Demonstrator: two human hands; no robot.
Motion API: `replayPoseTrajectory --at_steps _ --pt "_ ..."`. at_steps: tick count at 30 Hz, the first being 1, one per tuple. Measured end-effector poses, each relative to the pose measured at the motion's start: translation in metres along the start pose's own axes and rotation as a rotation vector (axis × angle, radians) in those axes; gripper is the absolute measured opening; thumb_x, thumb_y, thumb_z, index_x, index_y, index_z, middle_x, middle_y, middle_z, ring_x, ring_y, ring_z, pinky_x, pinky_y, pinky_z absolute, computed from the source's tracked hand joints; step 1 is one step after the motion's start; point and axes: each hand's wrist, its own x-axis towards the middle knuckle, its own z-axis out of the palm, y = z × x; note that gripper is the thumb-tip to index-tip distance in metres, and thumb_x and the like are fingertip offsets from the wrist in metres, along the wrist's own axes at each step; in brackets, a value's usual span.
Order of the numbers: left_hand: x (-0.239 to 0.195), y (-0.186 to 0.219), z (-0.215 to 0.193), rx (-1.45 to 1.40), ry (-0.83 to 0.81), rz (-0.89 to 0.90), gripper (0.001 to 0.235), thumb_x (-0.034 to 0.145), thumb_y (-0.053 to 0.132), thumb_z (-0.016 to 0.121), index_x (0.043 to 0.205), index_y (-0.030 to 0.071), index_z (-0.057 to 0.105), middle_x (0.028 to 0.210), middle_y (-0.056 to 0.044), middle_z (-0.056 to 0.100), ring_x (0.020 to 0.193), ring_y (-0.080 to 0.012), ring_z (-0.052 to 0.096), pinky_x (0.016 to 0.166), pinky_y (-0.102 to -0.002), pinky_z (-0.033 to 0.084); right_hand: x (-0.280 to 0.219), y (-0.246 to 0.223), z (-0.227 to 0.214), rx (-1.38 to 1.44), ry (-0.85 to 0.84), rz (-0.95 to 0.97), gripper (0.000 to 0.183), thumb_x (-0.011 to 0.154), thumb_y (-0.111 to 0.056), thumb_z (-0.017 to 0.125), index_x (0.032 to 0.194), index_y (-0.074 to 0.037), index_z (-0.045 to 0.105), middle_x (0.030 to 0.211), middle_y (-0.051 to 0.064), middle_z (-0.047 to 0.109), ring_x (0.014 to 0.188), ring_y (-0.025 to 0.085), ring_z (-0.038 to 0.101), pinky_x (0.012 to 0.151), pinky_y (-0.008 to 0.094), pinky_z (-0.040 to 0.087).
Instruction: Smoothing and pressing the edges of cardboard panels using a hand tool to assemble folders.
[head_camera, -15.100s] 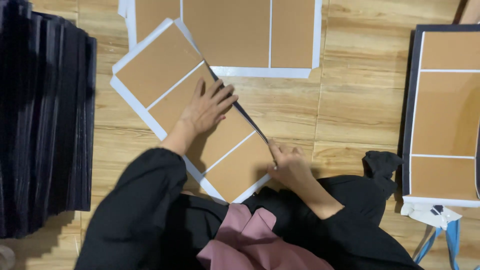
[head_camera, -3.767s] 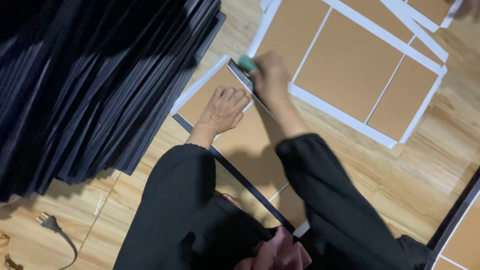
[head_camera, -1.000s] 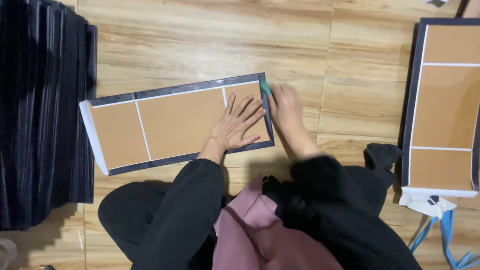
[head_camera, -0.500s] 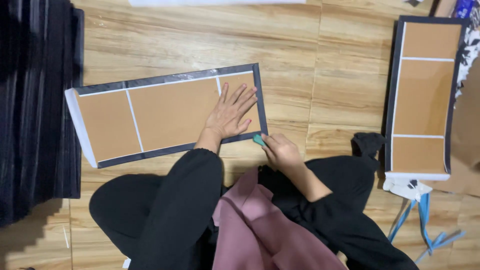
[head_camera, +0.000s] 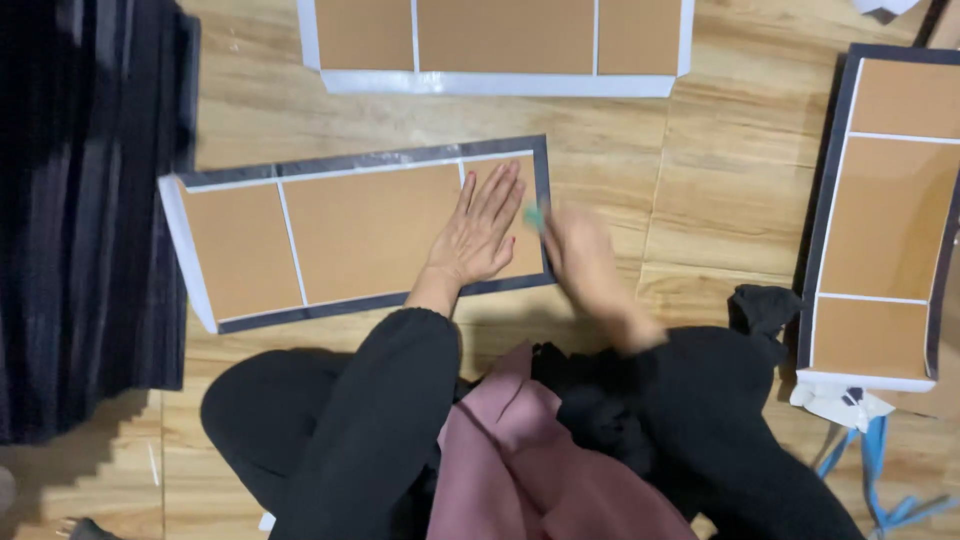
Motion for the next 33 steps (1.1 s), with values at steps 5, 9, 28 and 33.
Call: replayPoseTrajectory --at_steps 5,9,28,33 --pt "0.002 0.003 -0.013 0.036 -0.143 0.151 0.088 0.067 0.049 0.040 0.144 0.018 0.012 0.149 -0.006 0.016 0.136 -0.0306 0.012 0.108 -0.055 0.007 -0.095 0.034 0.052 -0.115 -0.024 -0.015 0.021 0.084 -0.032 0.054 0.096 -0.015 0.058 0.082 0.004 0.053 0.084 0.023 0.056 0.073 0.032 0.047" --pt "0.034 -0.008 -0.015 0.355 -0.324 0.462 0.097 0.056 0.067 0.040 0.142 0.029 0.018 0.139 0.005 0.038 0.135 -0.0206 0.020 0.107 -0.056 0.007 -0.112 0.035 0.032 0.153 -0.083 0.167 0.029 0.079 -0.026 0.061 0.102 -0.009 0.059 0.092 0.013 0.059 0.092 0.033 0.057 0.078 0.040 0.048" --pt "0.080 0.042 -0.004 0.855 -0.625 0.474 0.032 0.088 0.029 0.039 0.118 0.034 0.032 0.123 0.005 0.037 0.121 -0.0192 0.023 0.098 -0.055 0.015 -0.129 0.079 0.044 1.178 0.529 0.553 0.029 0.081 -0.015 0.043 0.106 -0.003 0.049 0.053 0.013 0.054 0.041 0.017 0.051 0.034 0.020 0.037" --pt "0.098 0.033 -0.012 0.620 -0.632 0.465 0.004 0.081 0.021 0.047 0.078 0.022 0.049 0.081 0.003 0.053 0.085 -0.0199 0.051 0.073 -0.045 0.041 -0.123 0.061 0.024 1.266 0.587 0.520 0.032 0.077 -0.010 0.045 0.108 -0.003 0.047 0.075 0.017 0.059 0.052 0.015 0.055 0.040 0.019 0.043"
